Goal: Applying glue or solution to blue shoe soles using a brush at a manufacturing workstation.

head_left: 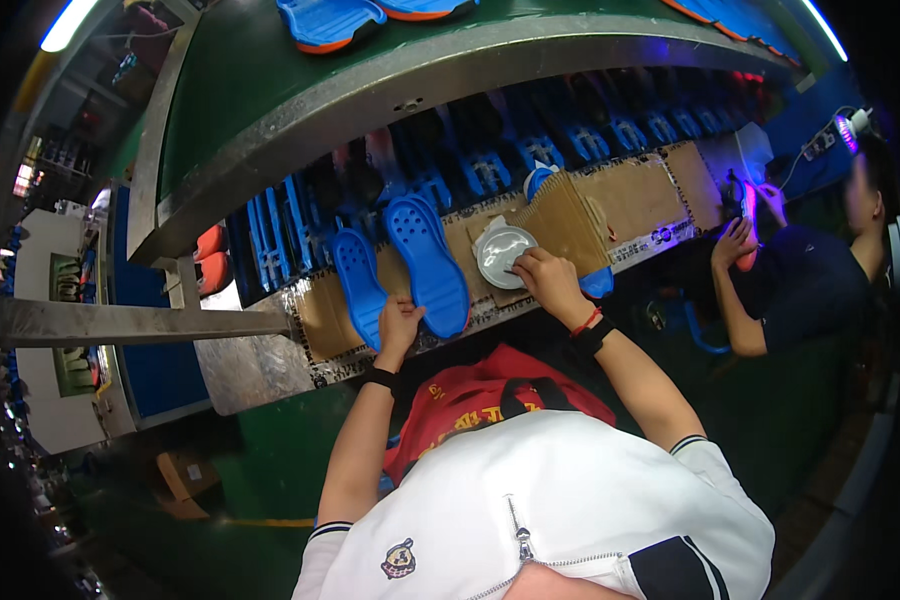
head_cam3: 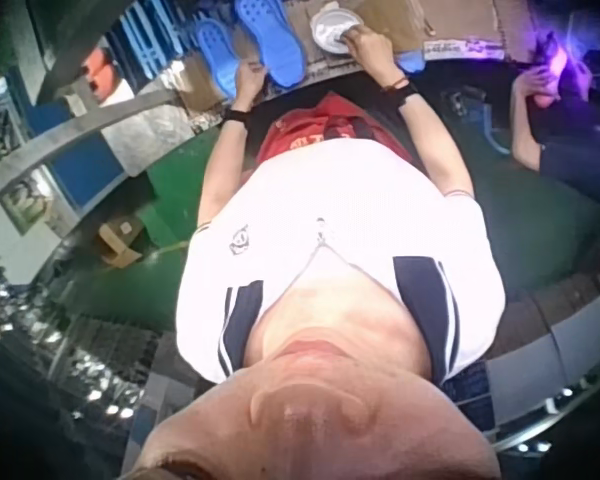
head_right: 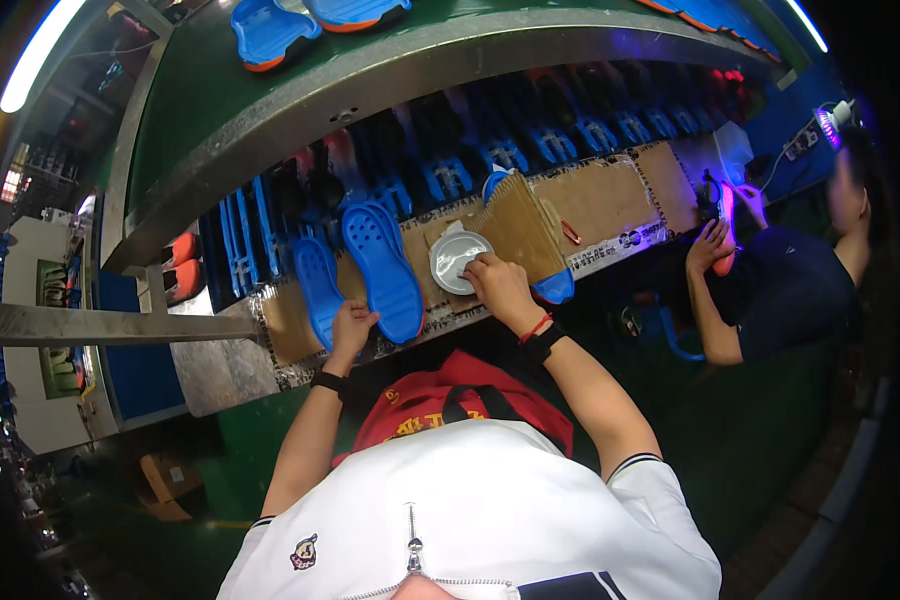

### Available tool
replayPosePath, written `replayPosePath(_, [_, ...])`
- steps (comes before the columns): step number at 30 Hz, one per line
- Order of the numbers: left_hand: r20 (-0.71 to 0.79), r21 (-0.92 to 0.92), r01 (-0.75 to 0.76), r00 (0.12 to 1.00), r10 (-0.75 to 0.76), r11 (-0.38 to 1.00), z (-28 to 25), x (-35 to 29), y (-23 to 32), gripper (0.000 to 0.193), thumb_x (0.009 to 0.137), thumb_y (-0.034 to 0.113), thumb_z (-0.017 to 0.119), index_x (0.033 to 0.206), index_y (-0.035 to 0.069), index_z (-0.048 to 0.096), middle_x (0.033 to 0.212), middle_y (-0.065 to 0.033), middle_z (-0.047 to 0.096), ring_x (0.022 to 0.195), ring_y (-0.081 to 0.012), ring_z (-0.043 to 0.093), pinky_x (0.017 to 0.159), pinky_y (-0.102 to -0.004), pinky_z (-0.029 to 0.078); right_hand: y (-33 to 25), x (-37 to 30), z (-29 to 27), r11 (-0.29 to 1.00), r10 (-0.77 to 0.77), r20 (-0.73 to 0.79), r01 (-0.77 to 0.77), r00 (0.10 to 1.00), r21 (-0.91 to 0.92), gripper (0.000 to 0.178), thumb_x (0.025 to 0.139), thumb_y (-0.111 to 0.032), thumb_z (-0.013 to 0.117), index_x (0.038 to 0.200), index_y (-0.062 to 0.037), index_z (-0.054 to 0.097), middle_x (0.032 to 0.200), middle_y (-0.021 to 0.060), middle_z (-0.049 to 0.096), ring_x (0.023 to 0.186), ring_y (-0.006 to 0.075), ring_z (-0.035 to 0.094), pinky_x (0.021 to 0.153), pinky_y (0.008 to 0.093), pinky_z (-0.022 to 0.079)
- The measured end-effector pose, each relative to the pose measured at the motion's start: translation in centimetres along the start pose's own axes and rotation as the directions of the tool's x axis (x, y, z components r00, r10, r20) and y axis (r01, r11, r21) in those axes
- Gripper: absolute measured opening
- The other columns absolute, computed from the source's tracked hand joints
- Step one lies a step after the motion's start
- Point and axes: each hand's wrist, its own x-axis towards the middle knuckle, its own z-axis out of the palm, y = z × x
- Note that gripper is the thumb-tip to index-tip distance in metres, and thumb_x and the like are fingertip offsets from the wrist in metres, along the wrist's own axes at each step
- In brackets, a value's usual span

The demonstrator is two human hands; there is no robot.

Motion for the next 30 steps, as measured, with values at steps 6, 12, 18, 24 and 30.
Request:
replayPosePath(6, [0.318,-0.462,0.434,0.895,-0.313,0.774,-1.9,-0.6,3.2,0.036,0.084,0.012,0.061,0.115,-0.004,0.051,0.103,-0.0116,0.06,0.087,-0.0237,0.063,0.073,-0.0391,0.054,0.3,0.2,0.6,0.999,-0.026,0.03,0.027,0.999,-0.021,0.013,0.081,-0.019,0.063,0.081,-0.0064,0.066,0.087,0.01,0.064,0.071,0.0328,0.063,0.061,0.0429,0.051])
replayPosePath(12, [0.482,-0.777,0.43,0.876,-0.005,0.46,-4.1,-2.5,4.4,0.041,0.086,0.006,0.058,0.125,-0.001,0.043,0.119,-0.0153,0.055,0.109,-0.026,0.056,0.077,-0.0382,0.055,-0.2,0.3,0.3,0.999,-0.023,0.044,0.024,0.999,-0.032,0.013,0.081,-0.019,0.063,0.081,-0.0065,0.066,0.088,0.01,0.064,0.071,0.0329,0.063,0.062,0.0429,0.051])
replayPosePath(18, [0.338,-0.797,0.241,0.938,0.079,0.553,-6.1,-7.2,9.2,0.061,0.082,-0.004,0.062,0.135,0.005,0.033,0.12,-0.0142,0.054,0.111,-0.0254,0.056,0.087,-0.0389,0.054,-0.6,0.1,-1.1,1.0,0.019,-0.027,-0.018,0.999,0.026,0.012,0.08,-0.017,0.064,0.083,-0.0067,0.068,0.087,0.0087,0.065,0.072,0.0322,0.063,0.063,0.0415,0.051])
replayPosePath(24, [-0.054,-0.733,-0.19,0.974,0.222,0.653,-5.8,-8.3,12.1,0.059,0.08,-0.01,0.06,0.133,-0.002,0.034,0.116,-0.0146,0.056,0.102,-0.0198,0.06,0.082,-0.0289,0.054,-3.9,0.4,-5.8,0.963,0.044,-0.15,-0.002,0.988,0.27,0.009,0.079,-0.011,0.067,0.082,-0.0023,0.067,0.085,0.0098,0.065,0.07,0.0289,0.064,0.061,0.035,0.05])
replayPosePath(30, [-0.186,-0.677,-0.316,0.947,0.261,0.665,-6.0,-9.1,15.1,0.063,0.08,-0.01,0.06,0.135,-0.005,0.031,0.111,-0.0157,0.059,0.095,-0.0186,0.063,0.079,-0.0268,0.054,-9.8,0.3,-9.4,0.866,-0.114,-0.237,0.213,0.965,0.452,0.012,0.075,-0.003,0.071,0.085,-0.0006,0.066,0.089,0.0118,0.066,0.066,0.024,0.064,0.056,0.0288,0.05])
